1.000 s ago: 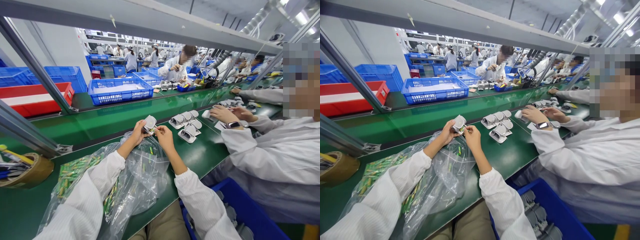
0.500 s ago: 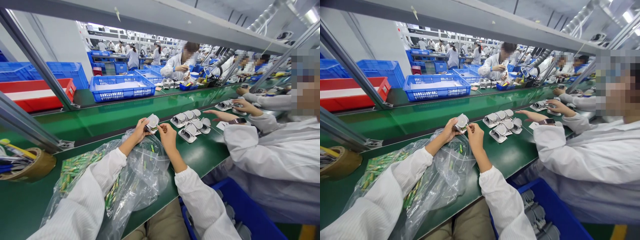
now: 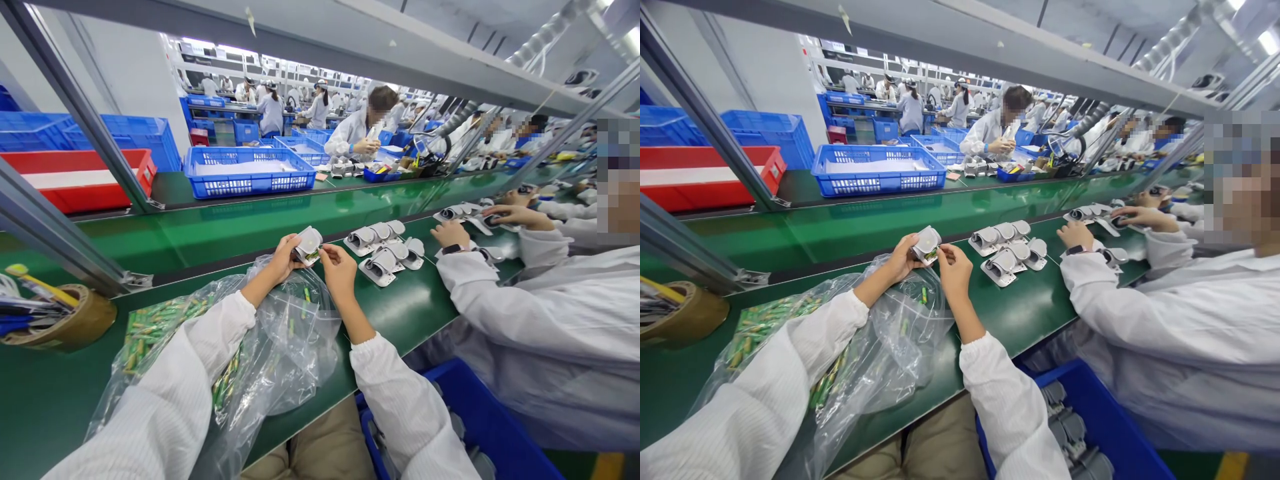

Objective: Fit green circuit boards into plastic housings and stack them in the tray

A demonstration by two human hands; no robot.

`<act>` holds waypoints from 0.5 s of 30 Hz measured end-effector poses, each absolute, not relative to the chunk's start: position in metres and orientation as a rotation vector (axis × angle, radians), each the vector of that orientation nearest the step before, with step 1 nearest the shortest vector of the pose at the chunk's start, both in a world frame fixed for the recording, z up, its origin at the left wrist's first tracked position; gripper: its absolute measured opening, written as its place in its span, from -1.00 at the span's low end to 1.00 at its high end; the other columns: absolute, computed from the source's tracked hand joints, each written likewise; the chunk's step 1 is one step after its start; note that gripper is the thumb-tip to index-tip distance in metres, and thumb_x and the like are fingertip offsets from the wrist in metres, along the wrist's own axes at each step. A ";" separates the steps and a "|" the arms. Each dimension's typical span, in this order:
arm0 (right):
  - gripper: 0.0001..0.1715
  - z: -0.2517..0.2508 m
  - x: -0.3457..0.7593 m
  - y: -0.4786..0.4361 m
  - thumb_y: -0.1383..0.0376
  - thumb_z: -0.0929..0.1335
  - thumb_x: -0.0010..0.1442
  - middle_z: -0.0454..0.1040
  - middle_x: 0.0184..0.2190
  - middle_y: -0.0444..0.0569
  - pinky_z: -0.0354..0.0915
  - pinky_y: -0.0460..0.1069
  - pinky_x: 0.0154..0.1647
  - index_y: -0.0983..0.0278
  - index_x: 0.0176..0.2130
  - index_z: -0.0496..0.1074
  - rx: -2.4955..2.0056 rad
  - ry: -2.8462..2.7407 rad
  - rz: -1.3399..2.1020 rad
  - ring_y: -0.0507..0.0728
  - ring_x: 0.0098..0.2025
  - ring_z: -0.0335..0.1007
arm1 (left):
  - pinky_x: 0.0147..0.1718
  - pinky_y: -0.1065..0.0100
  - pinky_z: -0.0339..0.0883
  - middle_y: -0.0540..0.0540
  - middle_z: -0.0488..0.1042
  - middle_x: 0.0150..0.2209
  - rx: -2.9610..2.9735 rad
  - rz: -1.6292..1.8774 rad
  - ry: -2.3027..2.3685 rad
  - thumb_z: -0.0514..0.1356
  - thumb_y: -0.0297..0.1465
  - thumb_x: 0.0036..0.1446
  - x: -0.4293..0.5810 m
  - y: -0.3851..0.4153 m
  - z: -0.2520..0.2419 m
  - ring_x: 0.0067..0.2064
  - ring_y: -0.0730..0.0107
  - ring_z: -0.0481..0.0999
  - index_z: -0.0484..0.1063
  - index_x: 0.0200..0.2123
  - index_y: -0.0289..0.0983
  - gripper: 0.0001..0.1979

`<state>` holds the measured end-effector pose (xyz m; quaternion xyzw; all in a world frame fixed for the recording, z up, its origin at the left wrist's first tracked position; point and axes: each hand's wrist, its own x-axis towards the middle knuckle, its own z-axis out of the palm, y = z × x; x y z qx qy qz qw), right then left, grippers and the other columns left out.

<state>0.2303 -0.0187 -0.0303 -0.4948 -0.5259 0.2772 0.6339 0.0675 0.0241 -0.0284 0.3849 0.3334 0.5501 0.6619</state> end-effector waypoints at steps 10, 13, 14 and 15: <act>-0.60 -0.033 0.230 -0.019 0.06 0.46 0.21 0.65 -0.19 0.05 0.53 0.09 -0.08 0.24 -0.05 0.57 -1.148 -1.275 0.614 0.20 -0.17 0.58 | -0.15 0.01 0.71 -0.12 0.55 -0.06 0.879 1.237 0.771 0.54 0.06 -0.04 0.068 0.024 -0.028 -0.03 0.07 0.62 0.36 0.05 -0.13 -0.27; -0.63 -0.033 0.232 -0.019 0.07 0.45 0.24 0.65 -0.20 0.06 0.52 0.09 -0.11 0.24 -0.06 0.59 -1.174 -1.301 0.584 0.19 -0.22 0.55 | -0.15 0.02 0.71 -0.13 0.56 -0.07 0.898 1.225 0.763 0.54 0.07 -0.05 0.067 0.024 -0.028 -0.03 0.07 0.63 0.38 0.04 -0.14 -0.28; -0.63 -0.033 0.233 -0.019 0.07 0.45 0.25 0.64 -0.18 0.07 0.52 0.10 -0.11 0.25 -0.06 0.59 -1.186 -1.306 0.562 0.19 -0.23 0.53 | -0.16 0.03 0.71 -0.13 0.57 -0.06 0.896 1.224 0.763 0.54 0.07 -0.05 0.067 0.024 -0.028 -0.04 0.07 0.64 0.38 0.03 -0.14 -0.28; -0.63 -0.034 0.233 -0.018 0.06 0.45 0.26 0.64 -0.14 0.09 0.52 0.11 -0.12 0.25 -0.07 0.60 -1.199 -1.307 0.538 0.18 -0.24 0.52 | -0.16 0.04 0.71 -0.14 0.57 -0.05 0.893 1.224 0.763 0.54 0.07 -0.04 0.067 0.024 -0.028 -0.05 0.08 0.64 0.38 0.04 -0.14 -0.28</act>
